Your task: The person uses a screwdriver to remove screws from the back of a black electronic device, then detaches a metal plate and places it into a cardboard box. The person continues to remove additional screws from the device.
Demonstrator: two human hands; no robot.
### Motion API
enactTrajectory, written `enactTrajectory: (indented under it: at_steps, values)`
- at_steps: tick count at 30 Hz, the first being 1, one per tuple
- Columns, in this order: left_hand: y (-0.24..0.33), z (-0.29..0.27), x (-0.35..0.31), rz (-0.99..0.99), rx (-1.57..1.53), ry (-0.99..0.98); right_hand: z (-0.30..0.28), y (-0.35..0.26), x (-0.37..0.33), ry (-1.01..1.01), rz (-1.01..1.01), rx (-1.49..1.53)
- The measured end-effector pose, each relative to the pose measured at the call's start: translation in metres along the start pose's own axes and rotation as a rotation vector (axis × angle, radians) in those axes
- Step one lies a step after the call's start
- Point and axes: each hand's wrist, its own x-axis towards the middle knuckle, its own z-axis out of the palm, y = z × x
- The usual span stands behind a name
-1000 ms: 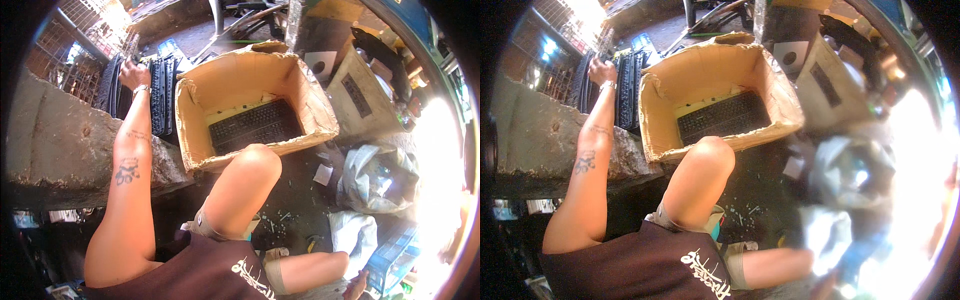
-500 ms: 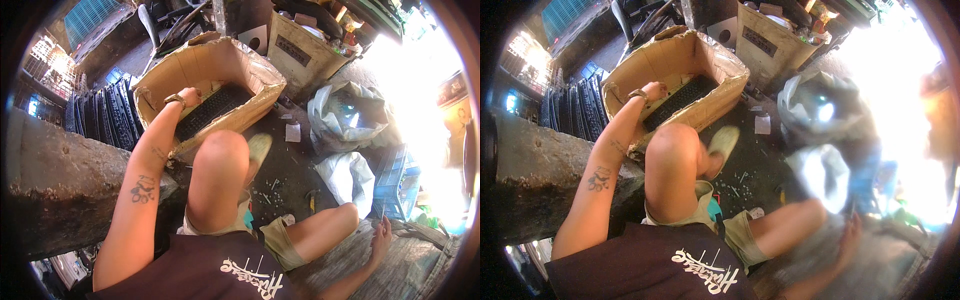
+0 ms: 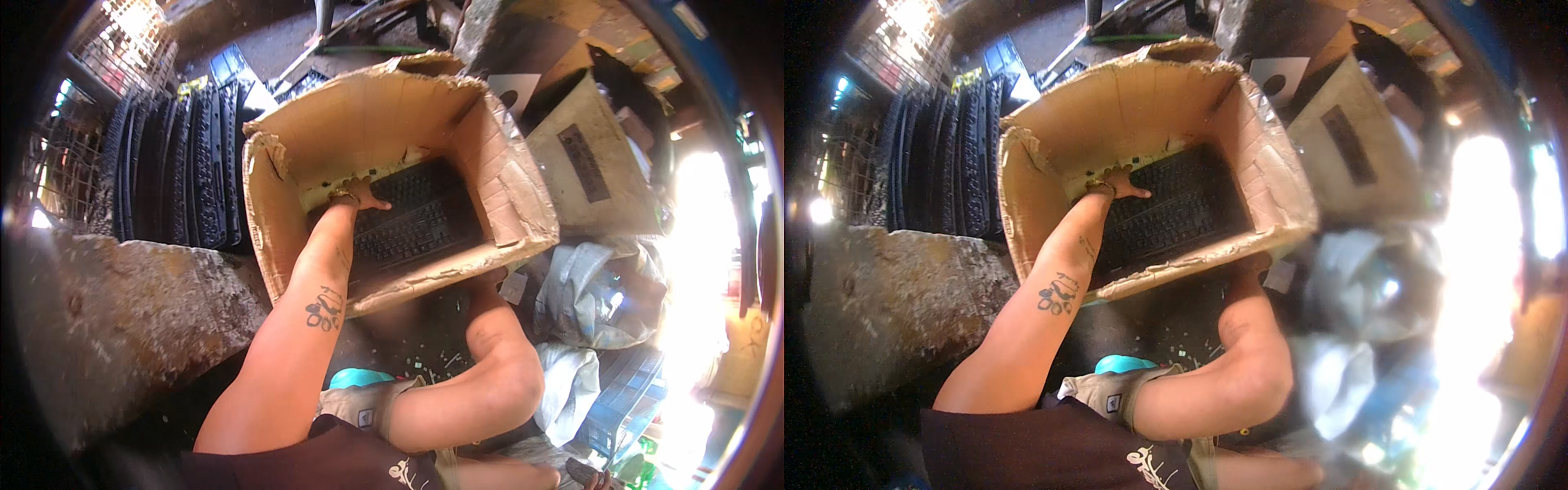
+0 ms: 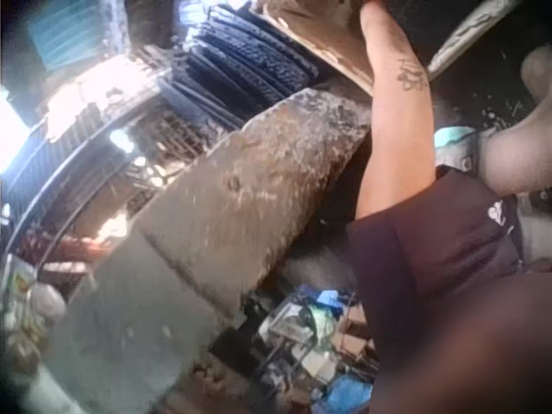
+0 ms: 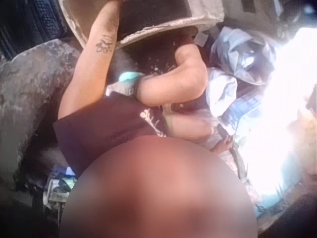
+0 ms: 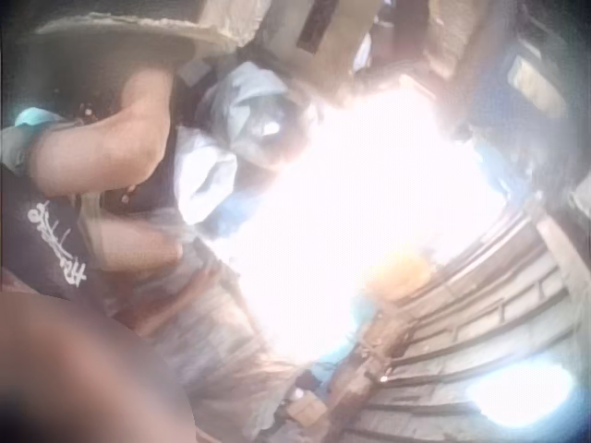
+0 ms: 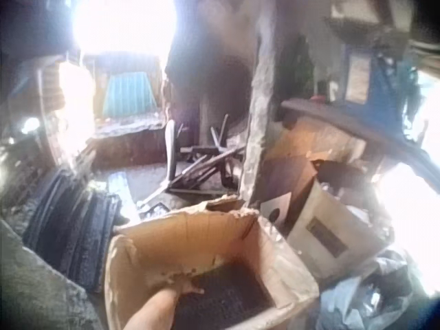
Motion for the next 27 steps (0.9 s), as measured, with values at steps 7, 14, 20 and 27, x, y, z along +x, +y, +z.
enactTrajectory:
  at_steps: [7, 14, 20, 27]
  values:
    - [0.012, 0.019, -0.033, -0.127, -0.090, 0.068, 0.028, -0.074, 0.032, -0.083, -0.210, -0.118]
    - [0.025, -0.113, -0.003, 0.065, 0.188, -0.010, 0.039, -0.127, -0.008, 0.018, -0.480, -0.083]
    - [0.067, -0.235, -0.034, 0.194, 0.502, 0.073, 0.011, -0.131, -0.095, 0.225, -0.461, 0.169]
    - [0.082, -0.321, -0.150, 0.499, 0.707, 0.248, -0.018, -0.074, -0.140, 0.332, -0.174, 0.469]
